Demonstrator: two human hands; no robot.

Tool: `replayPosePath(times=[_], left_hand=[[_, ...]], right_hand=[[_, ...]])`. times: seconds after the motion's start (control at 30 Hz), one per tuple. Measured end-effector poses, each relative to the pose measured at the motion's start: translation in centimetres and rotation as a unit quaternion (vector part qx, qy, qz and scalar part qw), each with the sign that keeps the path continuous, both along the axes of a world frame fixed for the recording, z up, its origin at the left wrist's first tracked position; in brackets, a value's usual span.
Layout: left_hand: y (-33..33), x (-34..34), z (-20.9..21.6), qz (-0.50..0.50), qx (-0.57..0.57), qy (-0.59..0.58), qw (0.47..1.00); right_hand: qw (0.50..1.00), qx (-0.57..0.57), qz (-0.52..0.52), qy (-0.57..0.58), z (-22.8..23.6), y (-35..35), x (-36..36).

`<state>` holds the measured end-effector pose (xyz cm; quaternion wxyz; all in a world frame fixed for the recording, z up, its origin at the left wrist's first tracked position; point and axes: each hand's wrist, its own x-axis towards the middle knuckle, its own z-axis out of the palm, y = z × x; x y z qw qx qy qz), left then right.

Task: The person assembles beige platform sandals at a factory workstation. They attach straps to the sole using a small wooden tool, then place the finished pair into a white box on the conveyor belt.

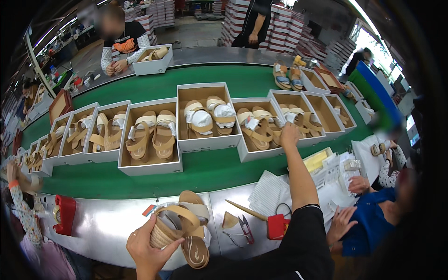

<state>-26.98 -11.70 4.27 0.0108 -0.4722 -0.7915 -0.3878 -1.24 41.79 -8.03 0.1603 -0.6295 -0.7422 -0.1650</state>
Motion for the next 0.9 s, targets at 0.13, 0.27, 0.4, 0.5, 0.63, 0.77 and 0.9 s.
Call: replayPosePath(times=[0.13,0.27,0.4,0.5,0.63,0.77,0.9], left_hand=[[1.3,-0.1,0.7,-0.012,-0.011,0.021,1.000],[2.1,-0.4,1.7,-0.042,-0.062,0.034,0.997],[2.5,-0.7,1.6,-0.088,-0.050,0.027,0.995],[3.7,-0.3,1.9,-0.090,-0.032,0.025,0.995],[5.2,0.5,1.9,-0.087,-0.037,0.026,0.995],[6.1,1.5,1.1,-0.082,-0.031,0.038,0.995],[9.3,4.3,1.7,-0.085,-0.061,0.028,0.994]], right_hand=[[0.996,0.081,-0.002,-0.047,-1.3,2.4,-1.7],[0.996,-0.037,-0.028,0.081,-1.4,4.3,-3.1],[0.985,-0.141,-0.012,0.103,1.3,4.4,-4.9],[0.977,-0.163,0.058,0.122,0.6,6.8,-3.9],[0.959,-0.177,0.171,0.143,-1.1,8.6,-2.2],[0.949,-0.184,0.221,0.132,-1.6,8.1,-3.3],[0.921,-0.218,0.275,0.168,-1.3,7.3,-2.9]])
